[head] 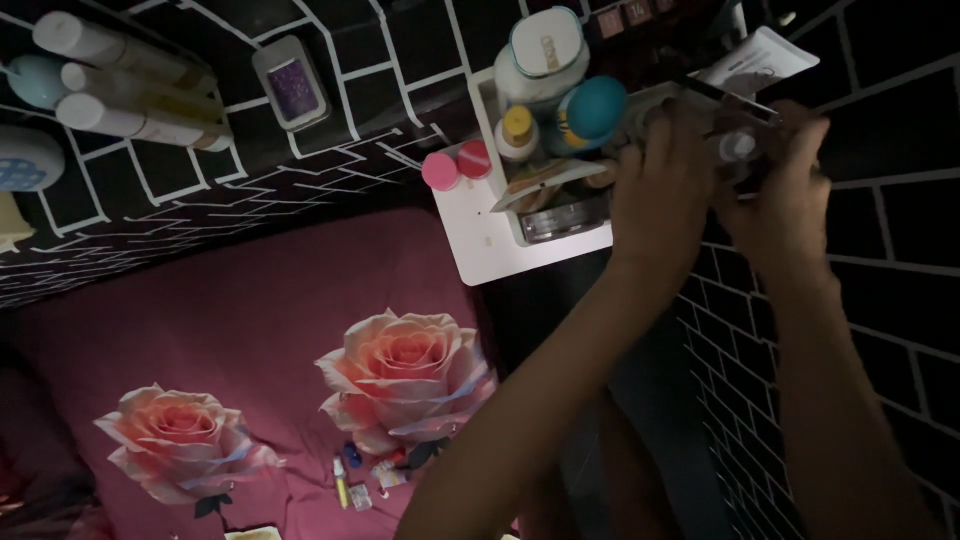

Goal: Organizing skincare and cosmetic products on shelves and in a storage container

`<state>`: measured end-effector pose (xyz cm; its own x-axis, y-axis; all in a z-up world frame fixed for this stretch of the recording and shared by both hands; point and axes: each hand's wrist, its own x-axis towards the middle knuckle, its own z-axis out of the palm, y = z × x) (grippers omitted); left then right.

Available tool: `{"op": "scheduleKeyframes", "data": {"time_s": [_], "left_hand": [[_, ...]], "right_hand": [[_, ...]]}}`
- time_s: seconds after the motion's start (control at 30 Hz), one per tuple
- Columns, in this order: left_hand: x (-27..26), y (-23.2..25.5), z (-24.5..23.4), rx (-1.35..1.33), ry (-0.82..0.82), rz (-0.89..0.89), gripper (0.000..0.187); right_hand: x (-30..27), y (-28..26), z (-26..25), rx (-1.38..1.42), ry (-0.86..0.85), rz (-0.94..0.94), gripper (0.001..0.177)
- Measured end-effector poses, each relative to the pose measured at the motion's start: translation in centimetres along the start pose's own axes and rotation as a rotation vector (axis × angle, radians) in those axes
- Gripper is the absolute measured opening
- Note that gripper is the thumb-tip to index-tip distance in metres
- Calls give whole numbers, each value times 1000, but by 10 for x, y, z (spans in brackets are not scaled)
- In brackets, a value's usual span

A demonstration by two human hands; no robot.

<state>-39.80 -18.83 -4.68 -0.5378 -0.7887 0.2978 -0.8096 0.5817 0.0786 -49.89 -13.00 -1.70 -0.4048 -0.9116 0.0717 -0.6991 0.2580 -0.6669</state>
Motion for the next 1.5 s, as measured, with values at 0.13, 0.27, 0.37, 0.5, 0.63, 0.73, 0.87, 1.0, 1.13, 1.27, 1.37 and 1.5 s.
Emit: {"op": "scheduleKeyframes", "data": {"time_s": [0.13,0.27,0.37,0.5,0.63,0.73,0.87,1.0,1.13,1.27,1.37,1.5], "left_hand": [[-2,1,3,96,-31,25,41],[-7,-3,0,115,-116,69,38],[-14,-2,-3,47,-45,54,37],[-17,-3,-4,167,-106,77,44],[-22,-1,5,9,-86,66,29],[-20,0,0,54,-76,69,42],[-18,-1,-1,126,-77,39,53],[-19,1,0,124,-85,36,47],[-16,-4,-9,170,-226,108,54],[-17,-2,-4,164,-204,81,58],[-16,-1,-4,154,-206,94,57],[-17,2,7,83,-160,65,40]], "right_hand": [[0,6,-7,-44,106,24,55],[3,-27,-26,225,153,-105,73],[13,-33,-22,312,275,-182,64],[20,-39,-10,239,247,-212,60],[22,-47,-2,159,241,-241,55],[26,-57,-3,96,225,-138,52],[31,-50,-2,-29,192,-172,66],[31,-45,-8,3,149,-118,64],[31,-34,-11,-39,87,-224,57],[33,-45,-15,-39,0,-143,39],[34,-45,-10,25,1,-287,38],[33,-51,1,154,71,-205,47]]}}
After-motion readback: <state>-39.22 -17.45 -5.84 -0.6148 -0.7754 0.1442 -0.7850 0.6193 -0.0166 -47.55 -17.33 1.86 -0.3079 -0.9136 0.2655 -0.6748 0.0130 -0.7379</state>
